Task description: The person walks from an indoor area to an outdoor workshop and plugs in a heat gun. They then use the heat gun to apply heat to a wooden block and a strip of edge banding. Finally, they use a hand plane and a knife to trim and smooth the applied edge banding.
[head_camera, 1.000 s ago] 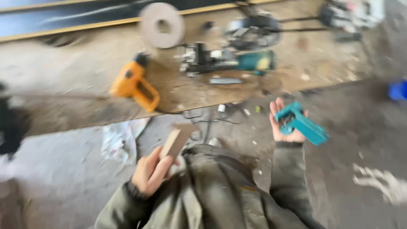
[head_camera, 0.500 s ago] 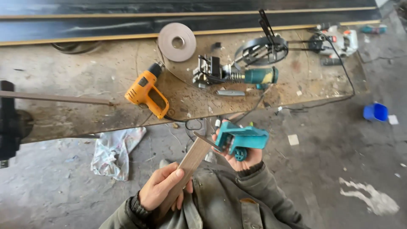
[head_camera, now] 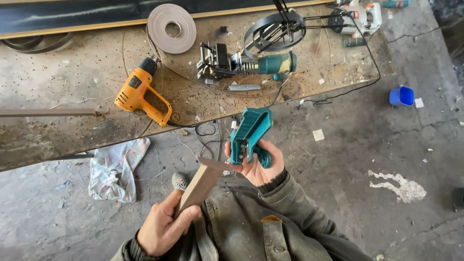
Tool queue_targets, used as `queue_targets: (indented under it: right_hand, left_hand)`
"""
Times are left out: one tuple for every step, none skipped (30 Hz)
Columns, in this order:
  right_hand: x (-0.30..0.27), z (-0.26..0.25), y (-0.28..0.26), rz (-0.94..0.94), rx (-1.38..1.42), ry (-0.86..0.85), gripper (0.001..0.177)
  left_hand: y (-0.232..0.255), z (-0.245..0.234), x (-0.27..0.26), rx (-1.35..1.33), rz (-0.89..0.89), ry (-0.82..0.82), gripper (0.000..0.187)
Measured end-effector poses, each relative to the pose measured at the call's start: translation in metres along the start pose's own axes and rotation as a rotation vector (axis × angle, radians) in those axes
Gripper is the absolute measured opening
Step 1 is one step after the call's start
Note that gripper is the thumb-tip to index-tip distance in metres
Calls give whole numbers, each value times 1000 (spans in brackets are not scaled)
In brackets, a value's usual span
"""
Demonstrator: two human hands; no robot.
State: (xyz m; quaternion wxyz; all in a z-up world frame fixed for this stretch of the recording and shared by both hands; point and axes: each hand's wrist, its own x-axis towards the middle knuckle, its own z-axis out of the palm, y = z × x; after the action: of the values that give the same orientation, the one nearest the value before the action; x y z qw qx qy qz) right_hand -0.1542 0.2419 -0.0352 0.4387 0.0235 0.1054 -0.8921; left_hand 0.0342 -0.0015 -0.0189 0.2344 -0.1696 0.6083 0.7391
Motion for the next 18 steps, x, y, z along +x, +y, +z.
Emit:
queue_targets:
  right_hand:
    - [0,-2,-1,31,-9,28,61]
    - [-1,-3,-3,62,-18,56,60]
    - [0,-5,-6,69,-6,51,60]
    - [0,-7,-8,119,-14,39,60]
    - [1,-9,-12,165,-24,28,60]
    - [4,-9,-14,169,-14,25,60]
    - [4,-8,-17,217,-33,24,60]
    - [5,-8,-20,264,-52,21,61]
    - [6,-7,-22,262,-46,25,61]
    - [6,-7,-24,300,-99,56,61]
    - [7,-6,-27,340,-152,88,62]
    - [5,-7,-26,339,-146,93,62]
    - [7,-7,-27,347,-178,114,61]
    - [9,-6,-27,356,-210,136,61]
    - [12,-4,-30,361,-218,128,61]
    - [15,-2,-31,308,-213,111,60]
    - [19,1,-33,262,-208,92,59]
    - [21,1,-35,274,-216,83,59]
  left_hand:
    - [3,-1,-2,244,139,93,28]
    - [5,-2,-4,489,276,184,30]
    - [7,-3,-1,496,267,193,30]
    - [8,-4,2,532,326,195,31]
    - [10,-5,7,566,388,192,33]
    - [10,-7,10,571,379,197,33]
    - [8,-7,13,615,402,191,35]
    - [7,-8,17,659,424,185,36]
    - [7,-8,19,659,418,181,36]
    - [7,-8,20,716,465,181,38]
    - [7,-8,22,771,510,181,39]
    - [5,-7,21,770,504,176,39]
    - [5,-7,22,781,499,189,38]
    - [4,-8,22,791,494,202,38]
    - [1,-8,23,791,500,213,38]
    - [-2,-9,23,731,424,253,35]
    - [-4,-9,23,668,347,297,34]
    - [4,-6,23,664,352,314,34]
